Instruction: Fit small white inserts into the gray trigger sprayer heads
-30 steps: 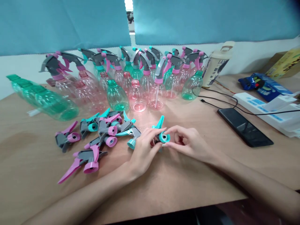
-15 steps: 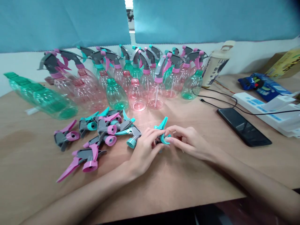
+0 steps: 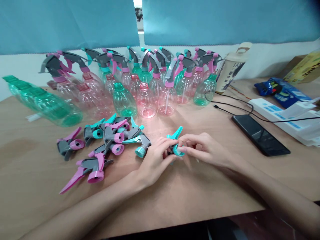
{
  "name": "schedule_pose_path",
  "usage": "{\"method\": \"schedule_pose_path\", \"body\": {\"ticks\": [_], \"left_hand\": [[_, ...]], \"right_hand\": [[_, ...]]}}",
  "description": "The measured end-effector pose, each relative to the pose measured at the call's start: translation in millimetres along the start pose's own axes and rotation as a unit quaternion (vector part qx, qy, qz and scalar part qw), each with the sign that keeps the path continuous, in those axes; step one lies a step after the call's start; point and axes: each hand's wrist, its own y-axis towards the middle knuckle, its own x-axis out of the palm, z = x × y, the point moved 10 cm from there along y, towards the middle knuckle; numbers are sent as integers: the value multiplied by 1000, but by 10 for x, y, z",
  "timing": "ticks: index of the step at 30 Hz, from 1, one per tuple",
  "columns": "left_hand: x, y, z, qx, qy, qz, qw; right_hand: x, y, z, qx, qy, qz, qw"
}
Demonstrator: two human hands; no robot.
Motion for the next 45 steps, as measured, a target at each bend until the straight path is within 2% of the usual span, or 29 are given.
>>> {"method": "schedule_pose_path", "body": {"ticks": [4,10,14,17,19,26,30,34,37,40,45], "left_hand": [[19,10,12,4,6,-9,1000],[19,12,5,1,2,-9,1000],[0,4,-49,-22,-15,-3,1000],[-1,3,-37,-19,-21,-1,1000],[-5,3,-26,-17,-23,1,1000],[-7,2,-16,-13,-6,3,1000],[-10,2,-2,-10,-3,4,1000],[-28,1,1,-15,-8,10,1000],[-43,-4,-10,-20,-8,17,1000],[-64,-10,-12,-17,-13,27,999],[-95,-13,-8,-12,-24,44,999]], "right_hand": [[24,11,5,-9,4,-28,1000],[-26,11,12,-1,-25,-18,1000],[-108,-13,57,36,92,-1,995],[-179,-13,64,40,198,31,979],[-167,-6,70,49,233,31,971],[-55,-8,170,113,257,36,959],[-30,-2,211,119,283,39,951],[-119,10,237,111,240,61,963],[-242,1,284,115,198,105,968],[-324,-18,318,122,202,143,961],[-330,-67,261,118,236,174,949]]}}
